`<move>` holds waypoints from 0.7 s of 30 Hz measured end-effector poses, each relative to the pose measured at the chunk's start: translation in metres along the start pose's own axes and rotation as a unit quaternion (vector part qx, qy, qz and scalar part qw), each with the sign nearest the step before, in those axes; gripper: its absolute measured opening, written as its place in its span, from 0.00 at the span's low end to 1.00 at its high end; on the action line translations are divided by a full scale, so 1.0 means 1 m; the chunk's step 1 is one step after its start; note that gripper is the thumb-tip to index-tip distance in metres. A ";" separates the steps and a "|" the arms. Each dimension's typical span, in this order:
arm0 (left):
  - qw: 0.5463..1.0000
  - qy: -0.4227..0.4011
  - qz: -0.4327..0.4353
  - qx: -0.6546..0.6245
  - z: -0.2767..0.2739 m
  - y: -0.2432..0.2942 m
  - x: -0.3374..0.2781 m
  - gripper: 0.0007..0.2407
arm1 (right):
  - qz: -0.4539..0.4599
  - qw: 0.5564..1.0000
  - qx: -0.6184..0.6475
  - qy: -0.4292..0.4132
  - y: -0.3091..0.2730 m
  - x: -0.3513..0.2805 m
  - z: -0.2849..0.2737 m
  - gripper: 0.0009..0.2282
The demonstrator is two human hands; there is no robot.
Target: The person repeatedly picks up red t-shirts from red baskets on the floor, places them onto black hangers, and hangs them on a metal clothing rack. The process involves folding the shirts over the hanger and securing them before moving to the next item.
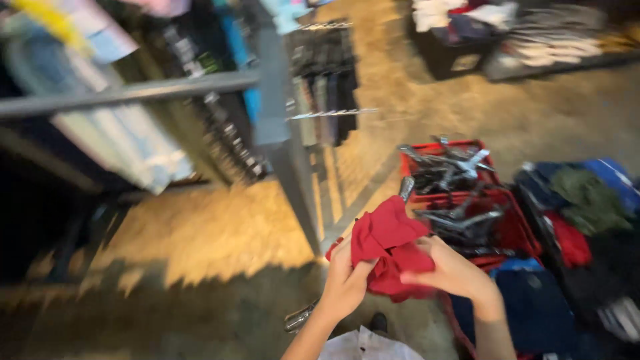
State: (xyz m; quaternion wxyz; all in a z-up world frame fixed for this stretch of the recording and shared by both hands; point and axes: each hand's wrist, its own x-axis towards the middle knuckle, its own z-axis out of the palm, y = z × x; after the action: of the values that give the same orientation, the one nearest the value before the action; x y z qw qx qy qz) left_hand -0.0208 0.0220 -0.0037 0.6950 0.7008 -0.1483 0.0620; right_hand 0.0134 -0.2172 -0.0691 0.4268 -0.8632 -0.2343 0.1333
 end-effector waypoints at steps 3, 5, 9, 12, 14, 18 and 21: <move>0.996 0.071 -0.056 -0.022 -0.022 0.010 -0.022 0.09 | 0.018 0.996 0.072 0.048 0.013 0.026 0.030 0.13; 0.987 0.139 -0.075 -0.012 -0.041 -0.005 -0.037 0.11 | 0.042 0.994 0.099 0.037 -0.004 0.042 0.040 0.13; 0.969 0.243 -0.038 0.011 -0.086 -0.040 -0.073 0.13 | 0.043 0.959 0.275 0.056 -0.043 0.072 0.065 0.14; 0.976 0.217 0.006 -0.002 -0.115 -0.010 -0.078 0.21 | 0.183 0.869 0.434 0.153 -0.017 0.115 0.108 0.16; 0.972 0.233 -0.005 0.037 -0.125 0.006 -0.075 0.21 | 0.169 0.853 0.478 0.124 -0.042 0.138 0.123 0.15; 0.930 0.363 -0.047 0.029 -0.155 -0.009 -0.084 0.04 | 0.094 0.849 0.519 0.019 -0.110 0.175 0.150 0.14; 0.805 0.570 -0.153 -0.059 -0.207 -0.058 -0.115 0.19 | -0.001 0.922 0.338 -0.189 -0.155 0.196 0.145 0.32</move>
State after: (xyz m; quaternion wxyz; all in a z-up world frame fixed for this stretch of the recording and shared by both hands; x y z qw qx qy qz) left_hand -0.0885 0.2406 -0.0875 0.6951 0.5100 0.3804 0.3347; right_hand 0.0738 0.0636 -0.0377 0.6411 -0.6264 -0.2525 0.3645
